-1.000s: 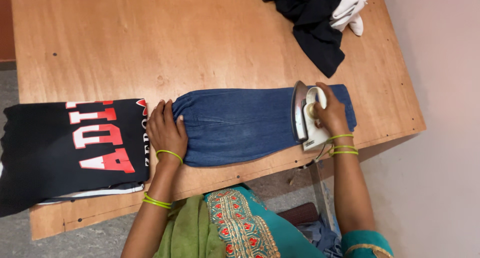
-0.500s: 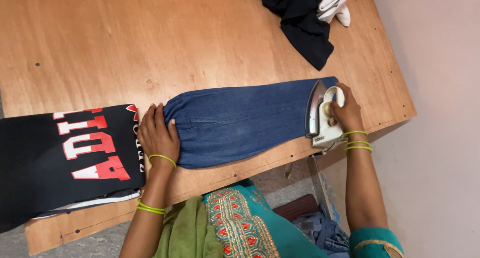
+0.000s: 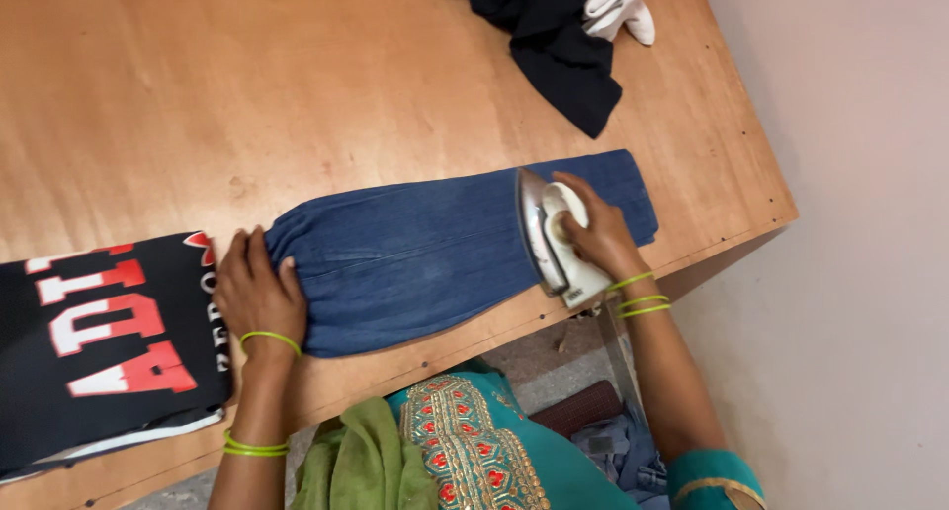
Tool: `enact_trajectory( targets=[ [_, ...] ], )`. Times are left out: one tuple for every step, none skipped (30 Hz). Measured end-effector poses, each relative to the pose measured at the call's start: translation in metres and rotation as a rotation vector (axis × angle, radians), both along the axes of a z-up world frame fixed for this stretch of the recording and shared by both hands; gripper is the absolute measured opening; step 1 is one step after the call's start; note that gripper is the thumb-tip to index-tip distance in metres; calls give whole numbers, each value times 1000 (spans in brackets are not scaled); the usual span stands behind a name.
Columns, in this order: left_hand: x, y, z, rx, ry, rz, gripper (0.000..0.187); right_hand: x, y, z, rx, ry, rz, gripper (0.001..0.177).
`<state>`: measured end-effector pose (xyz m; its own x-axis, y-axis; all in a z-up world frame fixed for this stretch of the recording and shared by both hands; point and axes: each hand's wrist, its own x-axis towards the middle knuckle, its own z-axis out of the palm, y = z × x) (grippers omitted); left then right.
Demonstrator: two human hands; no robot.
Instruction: The person irons a pair of blue jeans on a wooden table, smoothing the fabric with an electric iron. After finishing the jeans, the person picks up a black t-shirt, lays it flat, and begins ironing it as well.
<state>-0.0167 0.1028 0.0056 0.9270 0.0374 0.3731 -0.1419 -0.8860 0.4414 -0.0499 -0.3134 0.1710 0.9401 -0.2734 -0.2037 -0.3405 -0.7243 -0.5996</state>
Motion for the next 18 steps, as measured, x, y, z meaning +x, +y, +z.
enact_trajectory(
  targets=[
    [-1,-1,1,6,6,18,58,5,-1,-3,-3,11,-15,59],
    [-2,-1,1,12,11,37,60,9,-4,-6,-7,22,-28,59],
    [-3,-3,2,17,17,57,63,12,-8,-9,-11,33,-42,59],
    [-5,-4,2,22,21,82,64,14,-12,-12,-69,-87,35,60],
    [-6,-6,2,26,26,107,65,17,-15,-17,-127,-206,113,61],
    [-8,-7,2,30,31,134,67,19,-20,-20,-185,-324,193,62],
    [-10,-9,1,46,45,158,67,19,-24,-23,-171,-259,147,61],
    [-11,-10,0,63,59,183,68,18,-27,-28,-155,-193,103,61],
    [-12,-11,-1,80,73,209,69,16,-32,-31,-140,-127,60,60],
    [-13,-11,-3,98,71,228,69,13,-38,-32,-149,-116,62,61],
    [-13,-11,-5,115,69,247,70,10,-46,-32,-157,-104,65,61],
    [-14,-11,-7,133,68,266,71,9,-53,-31,-166,-92,68,62],
    [-15,-12,-8,141,63,280,70,10,-63,-28,-180,-128,80,62],
    [-16,-12,-10,149,59,291,70,11,-72,-25,-194,-164,89,62],
    [-17,-13,-12,158,55,301,69,11,-80,-22,-208,-200,97,62],
    [-18,-14,-13,163,64,316,69,13,-88,-20,-203,-134,28,61],
    [-18,-15,-14,168,72,331,68,17,-97,-15,-197,-67,-41,60],
    [-19,-16,-15,173,81,346,68,18,-104,-12,-192,0,-110,58]
  ],
)
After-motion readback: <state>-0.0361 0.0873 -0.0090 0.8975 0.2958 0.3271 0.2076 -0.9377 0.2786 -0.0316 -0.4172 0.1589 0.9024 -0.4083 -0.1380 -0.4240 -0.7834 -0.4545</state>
